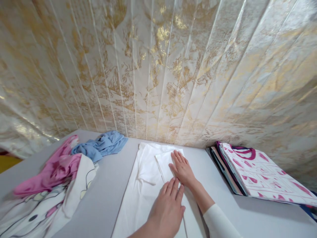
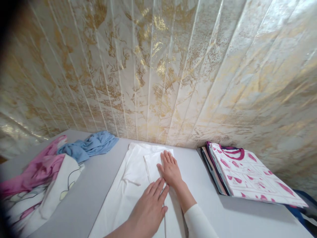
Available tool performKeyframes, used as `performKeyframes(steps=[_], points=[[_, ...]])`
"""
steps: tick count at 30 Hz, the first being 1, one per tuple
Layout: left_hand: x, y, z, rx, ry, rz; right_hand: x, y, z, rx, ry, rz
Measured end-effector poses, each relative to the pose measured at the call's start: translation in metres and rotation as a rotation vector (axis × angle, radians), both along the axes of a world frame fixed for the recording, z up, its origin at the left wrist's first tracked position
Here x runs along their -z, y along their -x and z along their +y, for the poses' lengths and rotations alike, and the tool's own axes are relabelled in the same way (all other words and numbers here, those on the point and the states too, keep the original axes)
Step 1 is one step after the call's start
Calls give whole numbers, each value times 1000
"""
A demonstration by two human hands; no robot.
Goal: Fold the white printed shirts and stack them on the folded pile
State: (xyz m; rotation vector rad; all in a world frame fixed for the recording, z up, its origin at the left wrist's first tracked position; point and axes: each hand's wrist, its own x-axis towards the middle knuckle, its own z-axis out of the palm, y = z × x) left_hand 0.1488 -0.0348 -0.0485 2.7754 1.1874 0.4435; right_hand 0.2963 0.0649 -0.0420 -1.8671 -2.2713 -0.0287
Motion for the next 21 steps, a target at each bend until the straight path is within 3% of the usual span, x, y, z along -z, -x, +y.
performKeyframes(steps=[3,6,9,12,16,21], points=[[-7,6,-9,14,55,-8,-2,2,-6,6,41,14],[-27,22,-4,52,108,-16,-7,4,-5,23,45,62],[-49,45,22,-44,77,-7,-12,7,4,46,-12,88],[-61,63,66,-188,17,8,-15,12,19,89,-69,100],[-54,74,120,-304,-61,24,-11,23,35,123,-135,96],[-27,78,140,-327,-100,47,4,34,36,137,-133,78]])
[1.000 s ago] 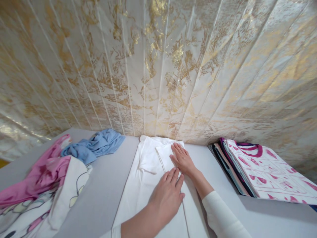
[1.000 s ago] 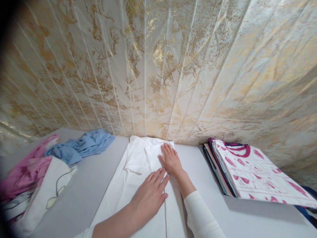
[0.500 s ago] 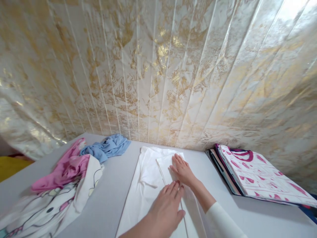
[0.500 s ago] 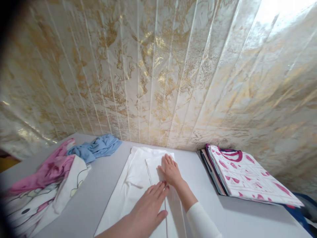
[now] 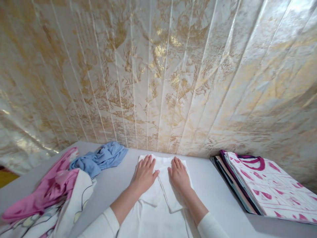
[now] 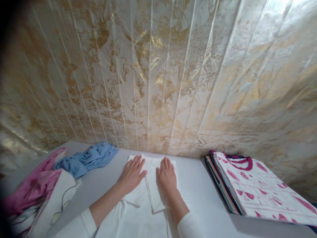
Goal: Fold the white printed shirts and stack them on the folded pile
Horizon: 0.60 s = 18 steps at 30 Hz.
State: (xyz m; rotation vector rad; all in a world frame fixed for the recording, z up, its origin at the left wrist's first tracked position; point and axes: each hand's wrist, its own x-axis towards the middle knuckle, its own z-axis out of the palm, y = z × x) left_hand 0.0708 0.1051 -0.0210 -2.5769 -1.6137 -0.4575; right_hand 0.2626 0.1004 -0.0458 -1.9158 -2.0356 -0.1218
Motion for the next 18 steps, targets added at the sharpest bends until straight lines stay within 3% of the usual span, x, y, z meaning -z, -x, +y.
performKeyframes(steps=[4,9,18], points=[[10,0,3,-1,4,8,0,3,-3,33,82,-32],[8,7,8,50,50,22,-10,6,-6,78,171,-57],[9,61,-35,267,101,53,-8,5,-6,70,135,-43]])
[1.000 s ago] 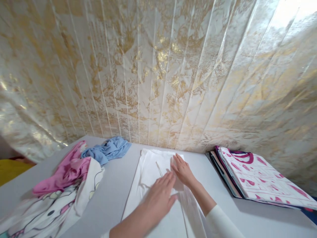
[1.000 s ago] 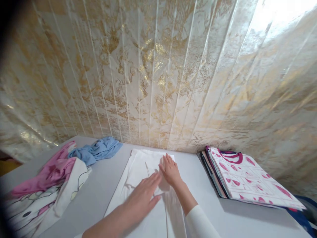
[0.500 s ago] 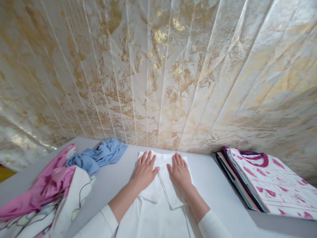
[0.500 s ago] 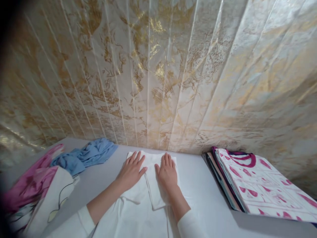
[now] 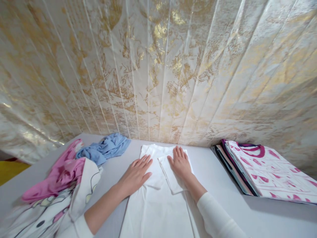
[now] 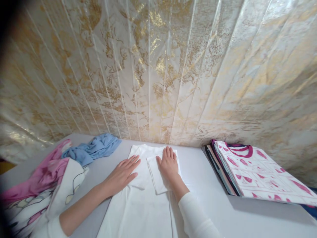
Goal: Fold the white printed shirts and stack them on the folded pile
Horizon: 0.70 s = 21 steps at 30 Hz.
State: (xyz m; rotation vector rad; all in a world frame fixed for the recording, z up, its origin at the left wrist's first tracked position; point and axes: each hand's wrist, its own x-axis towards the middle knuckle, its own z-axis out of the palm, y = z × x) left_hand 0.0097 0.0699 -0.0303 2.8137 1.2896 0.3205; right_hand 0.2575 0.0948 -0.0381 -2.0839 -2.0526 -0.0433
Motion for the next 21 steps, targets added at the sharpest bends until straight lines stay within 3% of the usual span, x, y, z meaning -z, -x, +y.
performKeyframes(steps=[5,12,17,21], points=[[-2,1,-2,13,28,-31,-10,8,-9,-114,-83,141],[-17,14,4,-84,46,-133,-29,61,-67,-626,-112,449],[-12,21,4,-109,132,-95,-26,77,-78,-626,-16,462],[-6,20,6,-118,153,-63,-18,78,-76,-627,-39,378]])
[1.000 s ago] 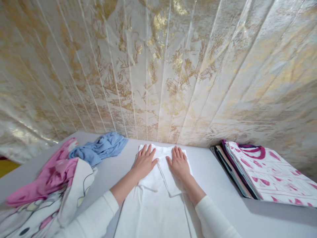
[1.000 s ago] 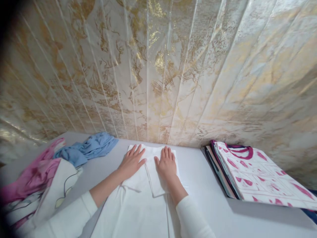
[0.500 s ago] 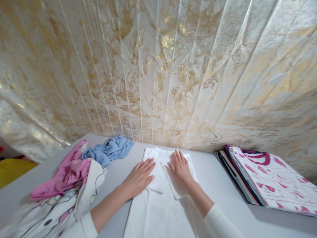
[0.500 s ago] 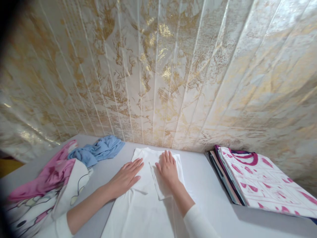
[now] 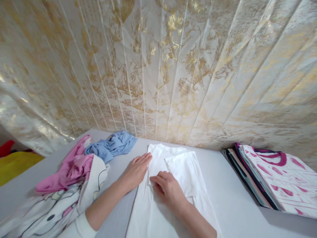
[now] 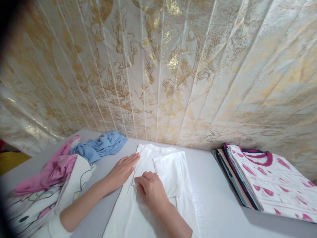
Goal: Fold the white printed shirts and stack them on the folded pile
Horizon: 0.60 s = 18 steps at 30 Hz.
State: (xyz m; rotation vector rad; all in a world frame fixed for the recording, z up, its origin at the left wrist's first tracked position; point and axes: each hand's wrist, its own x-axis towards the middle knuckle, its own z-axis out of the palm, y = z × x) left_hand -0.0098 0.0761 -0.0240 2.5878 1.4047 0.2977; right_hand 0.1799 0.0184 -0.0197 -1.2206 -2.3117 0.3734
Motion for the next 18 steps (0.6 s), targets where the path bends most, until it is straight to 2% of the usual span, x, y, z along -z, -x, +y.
performKeyframes(steps=[4,7,11,14,18], points=[[-9,2,-2,-13,55,27,8,0,3,37,-20,64],[-21,5,-9,34,137,41,9,-1,3,51,2,145],[-31,4,-18,93,234,8,3,2,-1,45,-35,71],[-29,-1,-22,77,202,-12,-1,7,-3,62,-86,-55],[-11,-7,-28,14,56,-9,1,9,0,91,-114,-116]])
